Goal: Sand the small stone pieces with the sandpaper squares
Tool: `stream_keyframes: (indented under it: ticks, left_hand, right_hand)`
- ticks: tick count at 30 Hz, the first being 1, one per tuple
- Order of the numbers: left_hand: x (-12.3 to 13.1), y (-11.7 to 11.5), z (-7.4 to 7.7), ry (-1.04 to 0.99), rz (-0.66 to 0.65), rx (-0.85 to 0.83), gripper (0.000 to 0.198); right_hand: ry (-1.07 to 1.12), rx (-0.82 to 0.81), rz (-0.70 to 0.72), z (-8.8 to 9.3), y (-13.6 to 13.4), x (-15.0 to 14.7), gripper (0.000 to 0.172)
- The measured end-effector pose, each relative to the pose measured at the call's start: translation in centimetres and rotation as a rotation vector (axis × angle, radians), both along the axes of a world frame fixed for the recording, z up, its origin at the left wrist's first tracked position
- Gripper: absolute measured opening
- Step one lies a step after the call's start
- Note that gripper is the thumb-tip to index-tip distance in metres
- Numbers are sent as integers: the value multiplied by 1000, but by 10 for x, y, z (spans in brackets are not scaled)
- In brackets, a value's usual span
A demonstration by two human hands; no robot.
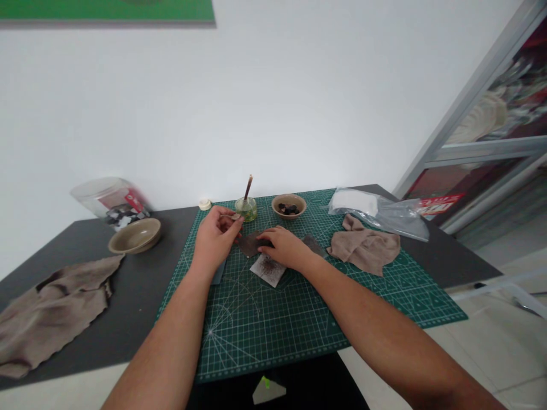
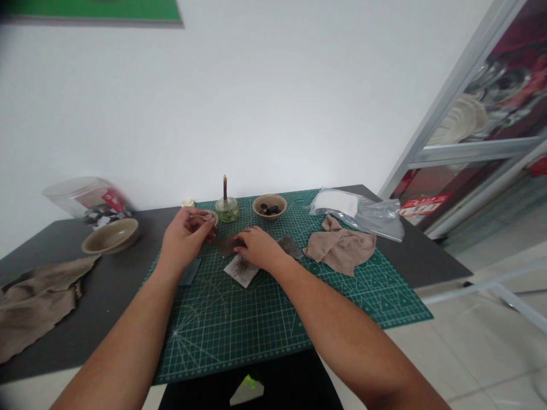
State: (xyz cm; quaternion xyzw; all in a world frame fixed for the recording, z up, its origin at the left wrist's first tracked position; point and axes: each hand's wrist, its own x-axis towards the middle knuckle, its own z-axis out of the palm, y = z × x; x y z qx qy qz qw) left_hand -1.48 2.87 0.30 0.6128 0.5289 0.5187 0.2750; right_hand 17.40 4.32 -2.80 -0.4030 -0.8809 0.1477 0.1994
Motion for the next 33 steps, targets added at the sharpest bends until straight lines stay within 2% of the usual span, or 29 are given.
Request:
stream_keyframes:
  ticks: [4,6,8,10,15,17,22,26,28,30,33]
  left_hand:
    - [-1,2,-3,145,-73,-13,26]
    - [-1,1,-3,244,-104,-39,23]
    - [1,-1,-2,349,-115,-67,23]
    - [4,-3,-2,414,-155,-79,23]
    - [12,-9,-3,470,-409,-172,23]
    - [13,-10,-4,509,-458,-203,23]
    - [15,-12,-6,561,-421,-207,20]
    - [15,-20,1,537,-360,-170,19]
    - [13,-31,6,510,-244,-123,20]
    - [14,-47,8,485,-139,-103,21]
    - [20,-75,4,413,-183,-115,14]
  right_hand:
    - [12,33,-114,10,-23,0,44]
    - [-71,30,-103,13,-43,2,50]
    - [-125,16,-79,12,-64,4,47]
    - [-101,28,-124,9,-83,5,37]
    - [-14,46,-245,-1,-107,-4,31]
    - [9,51,-266,-2,-111,-10,32]
    - [53,49,-274,-3,-120,-27,47]
    - [160,27,-286,-3,-122,-28,43]
    - [334,-10,-323,-1,-120,-23,42]
    - [582,-130,-342,1,-116,-17,42]
    - [864,-377,-277,1,-110,-10,33]
